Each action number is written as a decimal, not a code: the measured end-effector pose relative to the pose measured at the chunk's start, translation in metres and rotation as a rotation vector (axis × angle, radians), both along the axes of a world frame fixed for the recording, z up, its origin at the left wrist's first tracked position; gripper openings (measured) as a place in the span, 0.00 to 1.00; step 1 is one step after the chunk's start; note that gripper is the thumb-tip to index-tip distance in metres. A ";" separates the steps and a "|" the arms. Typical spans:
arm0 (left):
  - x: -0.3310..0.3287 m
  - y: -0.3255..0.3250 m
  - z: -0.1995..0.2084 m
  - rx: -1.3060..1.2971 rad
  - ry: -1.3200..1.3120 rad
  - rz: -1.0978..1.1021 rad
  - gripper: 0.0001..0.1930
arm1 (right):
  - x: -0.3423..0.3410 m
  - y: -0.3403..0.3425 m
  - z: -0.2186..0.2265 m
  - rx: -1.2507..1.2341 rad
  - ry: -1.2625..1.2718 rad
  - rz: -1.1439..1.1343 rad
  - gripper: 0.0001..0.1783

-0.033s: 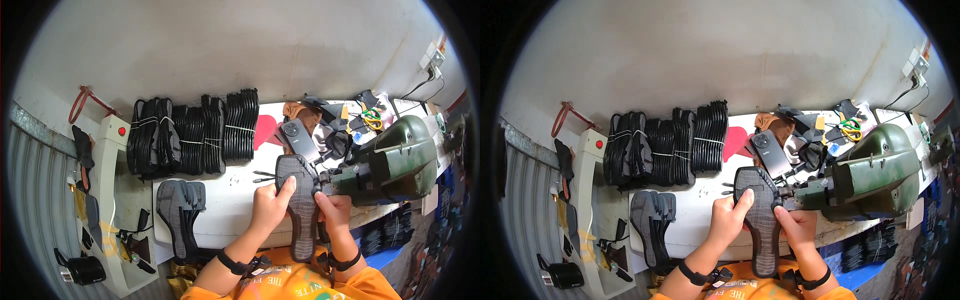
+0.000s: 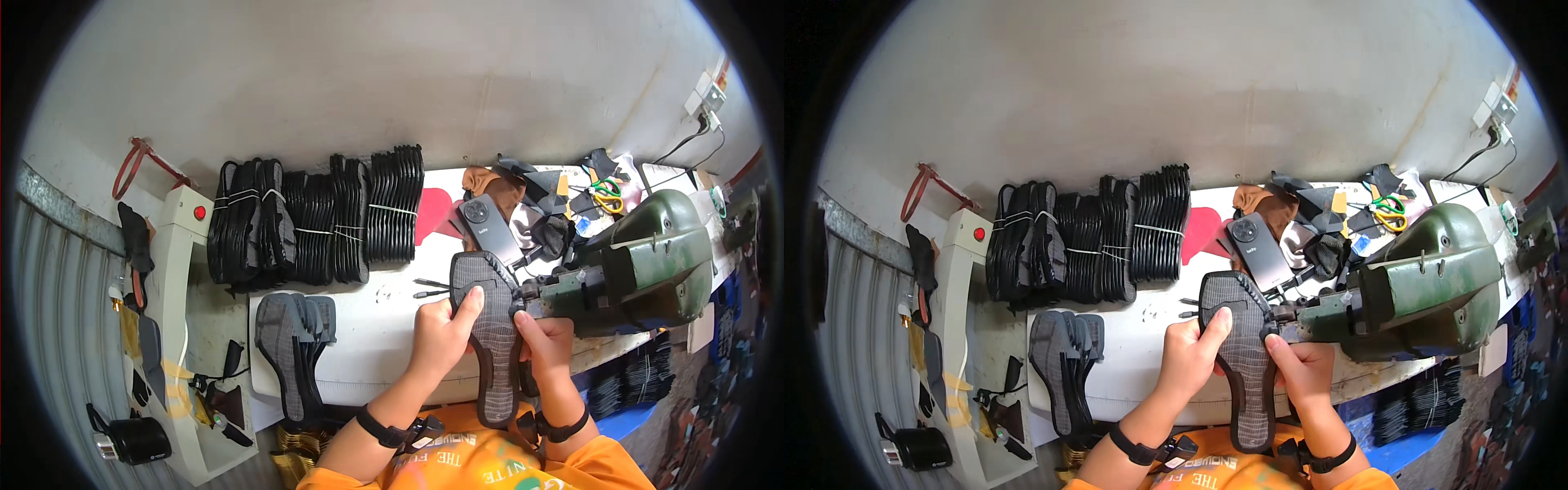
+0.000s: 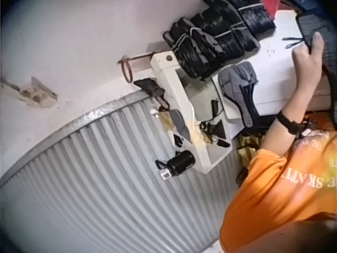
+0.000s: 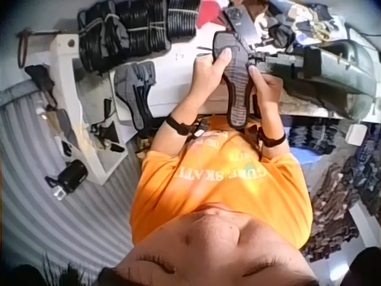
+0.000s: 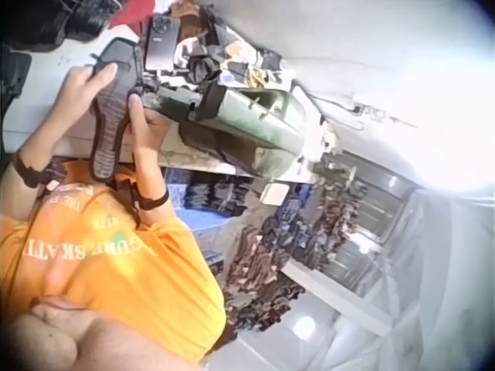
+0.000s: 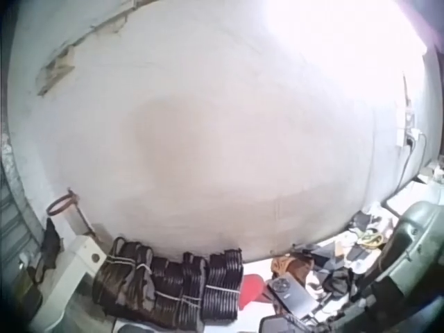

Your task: Stitching various shoe parts using a sewing machine at a workbench.

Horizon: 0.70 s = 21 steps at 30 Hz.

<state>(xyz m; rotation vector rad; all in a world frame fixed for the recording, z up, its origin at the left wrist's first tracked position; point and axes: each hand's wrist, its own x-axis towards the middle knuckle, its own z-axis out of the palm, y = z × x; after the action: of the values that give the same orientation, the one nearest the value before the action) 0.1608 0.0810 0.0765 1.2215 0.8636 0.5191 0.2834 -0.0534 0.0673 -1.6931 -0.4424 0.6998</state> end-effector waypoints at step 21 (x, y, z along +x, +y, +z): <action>-0.231 -0.001 -0.028 0.918 0.710 0.438 0.22 | -0.018 -0.086 -0.055 -0.313 -0.584 0.444 0.55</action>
<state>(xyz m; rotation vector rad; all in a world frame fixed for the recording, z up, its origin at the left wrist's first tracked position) -0.0703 0.0805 0.0483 2.1355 1.6062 0.9099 0.2653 -0.1398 0.0126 -2.1202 -1.1969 0.5964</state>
